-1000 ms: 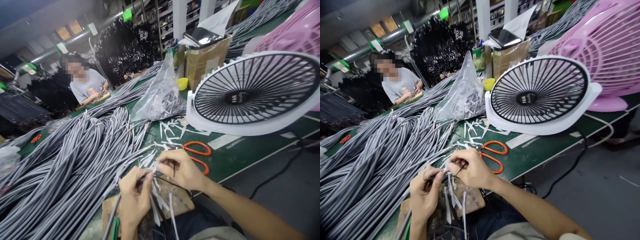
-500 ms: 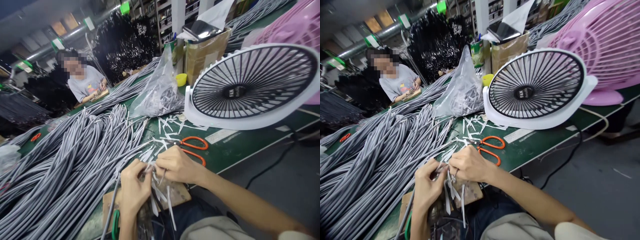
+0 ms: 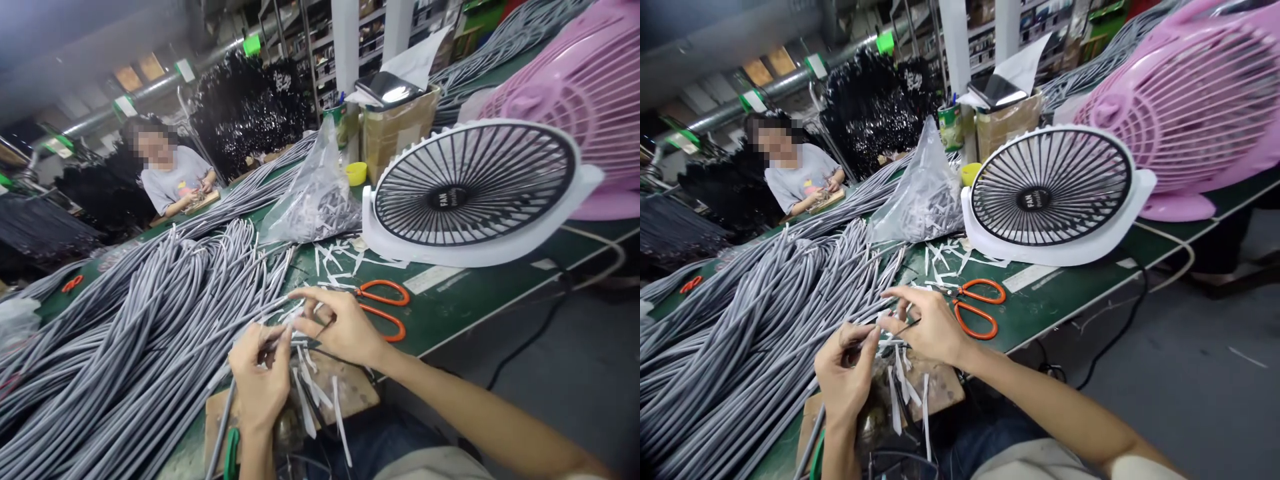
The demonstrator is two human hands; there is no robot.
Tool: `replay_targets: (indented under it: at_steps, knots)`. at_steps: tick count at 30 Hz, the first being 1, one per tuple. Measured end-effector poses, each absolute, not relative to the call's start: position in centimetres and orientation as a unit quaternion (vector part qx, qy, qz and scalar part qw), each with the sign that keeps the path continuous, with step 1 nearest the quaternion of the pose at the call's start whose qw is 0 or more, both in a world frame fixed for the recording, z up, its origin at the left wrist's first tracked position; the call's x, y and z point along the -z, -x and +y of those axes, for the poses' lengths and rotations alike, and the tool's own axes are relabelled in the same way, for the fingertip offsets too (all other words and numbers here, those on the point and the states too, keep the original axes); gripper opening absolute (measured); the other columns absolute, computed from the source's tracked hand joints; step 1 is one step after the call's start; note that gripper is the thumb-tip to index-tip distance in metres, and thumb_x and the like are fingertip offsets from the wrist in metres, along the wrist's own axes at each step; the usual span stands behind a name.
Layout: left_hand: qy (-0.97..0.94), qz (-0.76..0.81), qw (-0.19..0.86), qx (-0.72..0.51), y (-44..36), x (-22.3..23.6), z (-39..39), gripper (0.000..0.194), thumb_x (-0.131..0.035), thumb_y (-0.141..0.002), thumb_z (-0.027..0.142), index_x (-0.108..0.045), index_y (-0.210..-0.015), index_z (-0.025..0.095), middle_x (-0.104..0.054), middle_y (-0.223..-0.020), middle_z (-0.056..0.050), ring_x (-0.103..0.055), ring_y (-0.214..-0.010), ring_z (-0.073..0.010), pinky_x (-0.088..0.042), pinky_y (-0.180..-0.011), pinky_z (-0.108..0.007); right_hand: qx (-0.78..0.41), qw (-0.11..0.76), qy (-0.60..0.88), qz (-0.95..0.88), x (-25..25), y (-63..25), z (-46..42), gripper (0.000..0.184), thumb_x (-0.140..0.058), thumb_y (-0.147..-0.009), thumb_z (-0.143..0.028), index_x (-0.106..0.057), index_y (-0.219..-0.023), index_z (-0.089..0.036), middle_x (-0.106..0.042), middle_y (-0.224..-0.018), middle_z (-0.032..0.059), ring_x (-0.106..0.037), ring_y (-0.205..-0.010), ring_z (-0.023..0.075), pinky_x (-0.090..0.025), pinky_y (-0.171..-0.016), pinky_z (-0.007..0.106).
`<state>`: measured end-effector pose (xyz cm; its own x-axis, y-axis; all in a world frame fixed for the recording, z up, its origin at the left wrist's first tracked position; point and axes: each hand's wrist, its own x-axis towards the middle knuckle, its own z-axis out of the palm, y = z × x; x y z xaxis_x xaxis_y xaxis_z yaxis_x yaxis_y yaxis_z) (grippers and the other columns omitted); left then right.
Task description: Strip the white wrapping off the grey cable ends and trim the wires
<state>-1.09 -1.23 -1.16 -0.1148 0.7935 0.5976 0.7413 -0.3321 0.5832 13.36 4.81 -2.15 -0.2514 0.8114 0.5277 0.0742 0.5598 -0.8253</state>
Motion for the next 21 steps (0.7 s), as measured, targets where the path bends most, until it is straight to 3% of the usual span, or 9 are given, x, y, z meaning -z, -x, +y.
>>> replay_targets:
  at_steps: [5,9,14,17,21]
  knots:
    - [-0.673,0.572,0.037,-0.468,1.0,1.1,-1.2,0.017,-0.057,-0.084,0.024,-0.063,-0.07,0.017,-0.06,-0.058,0.001,-0.054,-0.052,-0.011,-0.042,-0.05,-0.02,-0.346,0.549,0.27,-0.711,2.0,-13.1,4.6,0.012,-0.061,-0.08,-0.021,-0.067,-0.074,-0.013,-0.054,-0.061,-0.001,-0.035,-0.047,0.0066,-0.031,-0.045,0.019]
    - [-0.688,0.575,0.067,-0.438,0.8,0.9,-1.3,0.018,-0.055,-0.085,0.024,-0.063,-0.07,0.017,-0.059,-0.06,0.0,-0.055,-0.055,-0.0121,-0.041,-0.052,-0.021,-0.381,0.559,0.256,-0.691,2.0,-13.6,4.5,0.013,-0.055,-0.081,-0.019,-0.067,-0.084,-0.014,-0.054,-0.065,-0.0011,-0.033,-0.045,0.0057,-0.028,-0.043,0.018]
    - [-0.686,0.56,0.126,-0.447,0.9,0.8,-1.5,0.024,-0.052,-0.087,0.027,-0.058,-0.066,0.017,-0.053,-0.056,0.002,-0.051,-0.053,-0.0113,-0.039,-0.051,-0.021,-0.428,0.522,0.148,-0.723,1.7,-14.3,4.7,0.019,-0.056,-0.085,-0.028,-0.068,-0.083,-0.014,-0.057,-0.075,0.0036,-0.039,-0.051,0.0069,-0.032,-0.043,0.018]
    - [-0.682,0.552,0.143,-0.459,1.0,0.9,-1.6,0.028,-0.051,-0.088,0.029,-0.059,-0.064,0.016,-0.052,-0.055,0.002,-0.05,-0.052,-0.0113,-0.039,-0.051,-0.021,-0.441,0.512,0.148,-0.722,1.8,-14.2,4.8,0.028,-0.059,-0.086,-0.039,-0.069,-0.079,-0.013,-0.055,-0.067,0.0018,-0.036,-0.048,0.0064,-0.029,-0.041,0.018]
    - [-0.671,0.551,0.137,-0.476,1.0,0.9,-1.7,0.026,-0.052,-0.087,0.028,-0.064,-0.067,0.016,-0.059,-0.057,0.0,-0.055,-0.054,-0.0121,-0.043,-0.053,-0.021,-0.407,0.542,0.184,-0.712,2.3,-13.9,4.8,0.041,-0.06,-0.084,-0.048,-0.064,-0.062,-0.013,-0.055,-0.058,0.0019,-0.042,-0.048,0.0084,-0.033,-0.044,0.02]
